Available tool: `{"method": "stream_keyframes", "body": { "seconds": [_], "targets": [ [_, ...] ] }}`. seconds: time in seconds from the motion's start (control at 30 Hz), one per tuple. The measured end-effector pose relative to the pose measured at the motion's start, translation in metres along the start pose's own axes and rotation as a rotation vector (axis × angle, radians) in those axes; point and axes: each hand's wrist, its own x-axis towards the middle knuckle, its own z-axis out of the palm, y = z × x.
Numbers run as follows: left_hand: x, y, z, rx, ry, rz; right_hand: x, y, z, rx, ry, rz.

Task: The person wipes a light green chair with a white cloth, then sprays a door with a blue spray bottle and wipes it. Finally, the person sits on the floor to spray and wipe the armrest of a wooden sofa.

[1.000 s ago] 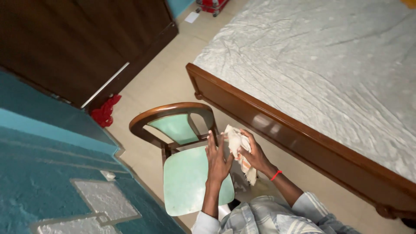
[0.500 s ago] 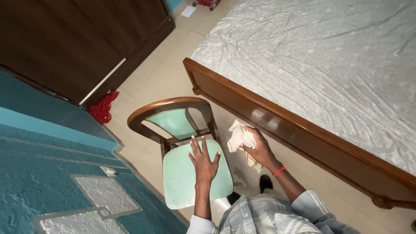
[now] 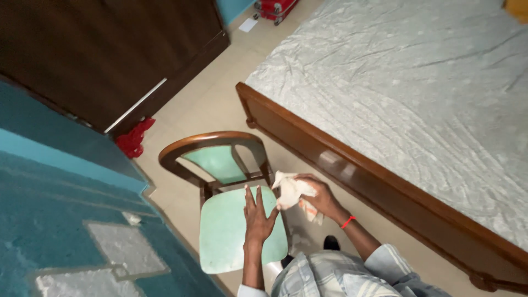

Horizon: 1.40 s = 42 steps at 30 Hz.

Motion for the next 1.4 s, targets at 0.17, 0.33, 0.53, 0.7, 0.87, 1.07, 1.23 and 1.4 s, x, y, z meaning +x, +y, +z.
{"method": "stream_keyframes", "body": {
  "seconds": [0.17, 0.33, 0.53, 0.7, 0.87, 1.07, 1.23, 1.4],
  "targets": [
    [0.002, 0.006, 0.011, -0.026, -0.001, 0.079, -0.003, 0.003, -0.004, -0.030, -0.090, 0.077],
    [-0.002, 0.028, 0.005, -0.191, -0.015, 0.184, -0.008, 0.020, -0.001, 0.048, -0.055, -0.023],
    [0.003, 0.033, 0.019, -0.162, -0.007, 0.350, -0.011, 0.014, 0.009, 0.019, -0.114, 0.017],
    [0.000, 0.019, 0.033, -0.092, -0.030, 0.423, -0.015, -0.008, 0.011, 0.164, -0.240, 0.147],
    [-0.002, 0.008, 0.038, -0.054, -0.072, 0.358, -0.018, -0.008, 0.012, 0.193, -0.323, 0.159],
    [-0.005, 0.011, 0.030, 0.042, -0.142, 0.200, -0.016, -0.008, 0.014, 0.224, -0.359, 0.096],
    [-0.017, 0.026, 0.013, -0.040, -0.016, 0.185, -0.018, -0.009, 0.021, 0.287, -0.310, 0.083],
    [-0.023, 0.028, 0.003, -0.109, 0.206, 0.133, -0.020, 0.011, 0.034, 0.387, -0.169, 0.091]
  ]
}}
